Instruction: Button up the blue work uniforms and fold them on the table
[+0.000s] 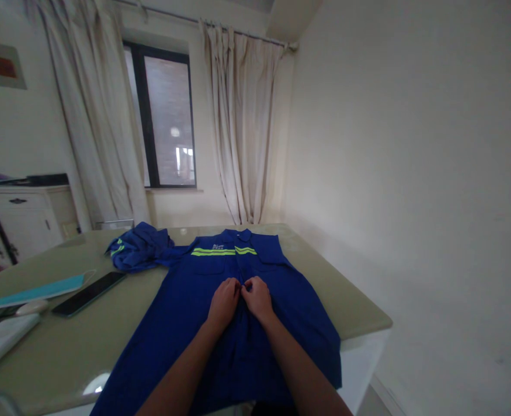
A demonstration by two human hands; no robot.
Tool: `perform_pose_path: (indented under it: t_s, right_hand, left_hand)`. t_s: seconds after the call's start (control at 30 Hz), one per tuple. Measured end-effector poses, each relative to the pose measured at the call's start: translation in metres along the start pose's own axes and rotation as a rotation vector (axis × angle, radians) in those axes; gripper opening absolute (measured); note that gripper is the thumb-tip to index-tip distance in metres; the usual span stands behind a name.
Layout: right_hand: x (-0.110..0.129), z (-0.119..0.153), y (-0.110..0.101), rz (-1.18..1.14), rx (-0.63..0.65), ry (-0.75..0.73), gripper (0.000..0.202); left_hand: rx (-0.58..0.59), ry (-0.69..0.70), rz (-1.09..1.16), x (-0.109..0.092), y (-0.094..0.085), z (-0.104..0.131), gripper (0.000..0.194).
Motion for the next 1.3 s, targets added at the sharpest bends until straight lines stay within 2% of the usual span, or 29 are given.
perform_pose_path:
  t_s: [0.47,0.73,0.87,0.93,1.07,1.3]
  right_hand:
    - [0.001,0.001,0.0,-0.025,0.012,-0.097,0.01]
    - [0.005,0.001,-0.003,-0.048,-0.03,-0.154,0.01]
    - [0.002,-0.002,-0.003,-0.195,-0.002,-0.047,0.021]
    - [0.0,-0.004,-0.001,-0.243,0.037,0.015,0.02]
    - [-0.001,-0.004,0.001,-0.26,0.073,0.022,0.015]
    - [0.002,-0.003,-0.003,-0.186,0.017,-0.142,0.015]
  left_hand:
    - [0.022,0.0,-0.032,-0.001,-0.001,0.0,0.018]
    - [0.003,-0.048,0.011,-0.002,-0.001,-0.001,0.016]
    - [-0.015,-0.071,0.084,-0.001,-0.006,-0.002,0.018]
    - [-0.028,-0.086,0.126,0.0,-0.007,-0.003,0.019]
    - [-0.047,-0.145,0.194,0.006,-0.006,-0.005,0.019]
    - [-0.065,-0.207,0.288,0.013,-0.003,-0.008,0.014]
Point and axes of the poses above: each hand's wrist, its own z-axis away from the middle knuckle, its own y-axis out of the palm, x = y × z, the point moved 2 cm from there along -z, towards the middle knuckle, and after that the axes turned 15 degrees about -x, right-handed, at the moved point
